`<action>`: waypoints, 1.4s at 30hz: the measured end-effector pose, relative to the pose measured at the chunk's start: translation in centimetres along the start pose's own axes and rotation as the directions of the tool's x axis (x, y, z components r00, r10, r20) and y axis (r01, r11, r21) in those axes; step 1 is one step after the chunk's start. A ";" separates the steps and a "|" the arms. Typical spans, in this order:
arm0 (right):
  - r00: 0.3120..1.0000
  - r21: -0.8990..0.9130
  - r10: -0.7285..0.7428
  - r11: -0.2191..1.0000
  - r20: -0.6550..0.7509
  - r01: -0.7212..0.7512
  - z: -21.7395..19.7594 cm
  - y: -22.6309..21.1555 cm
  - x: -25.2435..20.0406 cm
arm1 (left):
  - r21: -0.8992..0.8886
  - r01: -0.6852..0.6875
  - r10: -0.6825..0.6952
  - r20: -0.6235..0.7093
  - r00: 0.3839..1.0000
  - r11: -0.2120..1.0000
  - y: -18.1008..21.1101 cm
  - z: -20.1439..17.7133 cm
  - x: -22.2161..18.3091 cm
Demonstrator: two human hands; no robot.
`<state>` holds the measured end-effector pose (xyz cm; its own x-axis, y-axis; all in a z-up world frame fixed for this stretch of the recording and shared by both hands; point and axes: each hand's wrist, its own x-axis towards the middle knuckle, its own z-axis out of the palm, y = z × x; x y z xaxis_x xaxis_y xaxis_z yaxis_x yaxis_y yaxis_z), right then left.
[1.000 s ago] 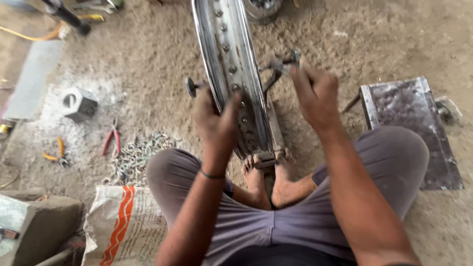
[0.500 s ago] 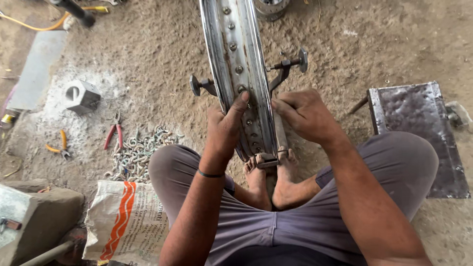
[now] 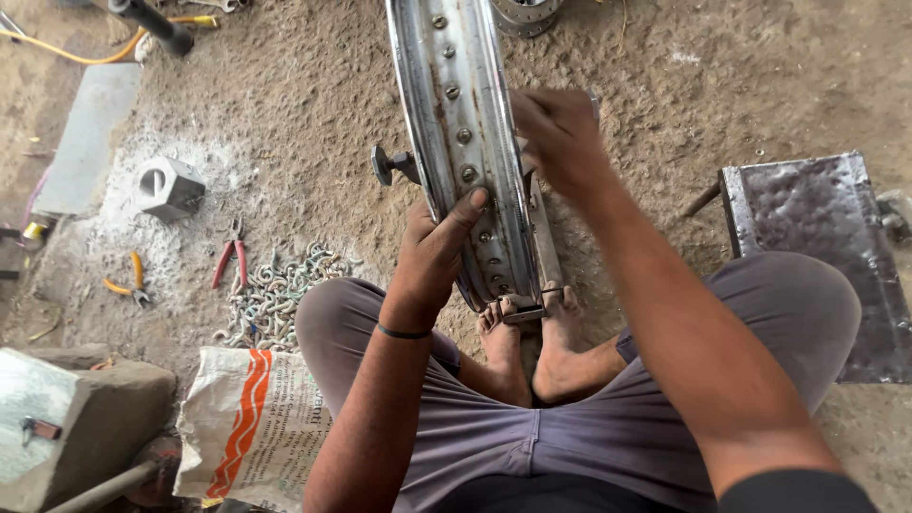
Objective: The person sits on the ground and uses a wrench to tighten the nuts on a bicycle wheel mounted on a truing stand. They repeatedly rotate the wheel and adjust the nuts to align the rim.
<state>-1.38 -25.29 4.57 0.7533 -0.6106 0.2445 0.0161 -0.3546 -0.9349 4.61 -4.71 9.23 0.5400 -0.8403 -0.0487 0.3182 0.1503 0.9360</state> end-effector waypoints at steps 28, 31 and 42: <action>0.988 0.076 0.026 0.997 -0.150 -0.015 0.4 -3.3 -5.9 | -0.002 -0.046 0.046 -0.060 0.997 0.999 1.5 0.1 1.4; 0.995 0.086 -0.009 0.996 -0.104 0.018 -0.9 -2.0 -12.7 | 0.061 -0.024 0.028 -0.063 0.998 0.998 1.0 0.1 1.5; 0.995 0.083 -0.065 0.994 -0.080 0.071 1.7 -2.3 0.0 | 0.040 -0.069 0.069 -0.010 0.998 0.997 2.1 0.6 0.8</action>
<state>-0.29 -23.26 6.31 0.6958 -0.6409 0.3241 0.1244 -0.3370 -0.9333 5.29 -5.35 11.36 0.5684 -0.8227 0.0129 0.2489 0.1869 0.9503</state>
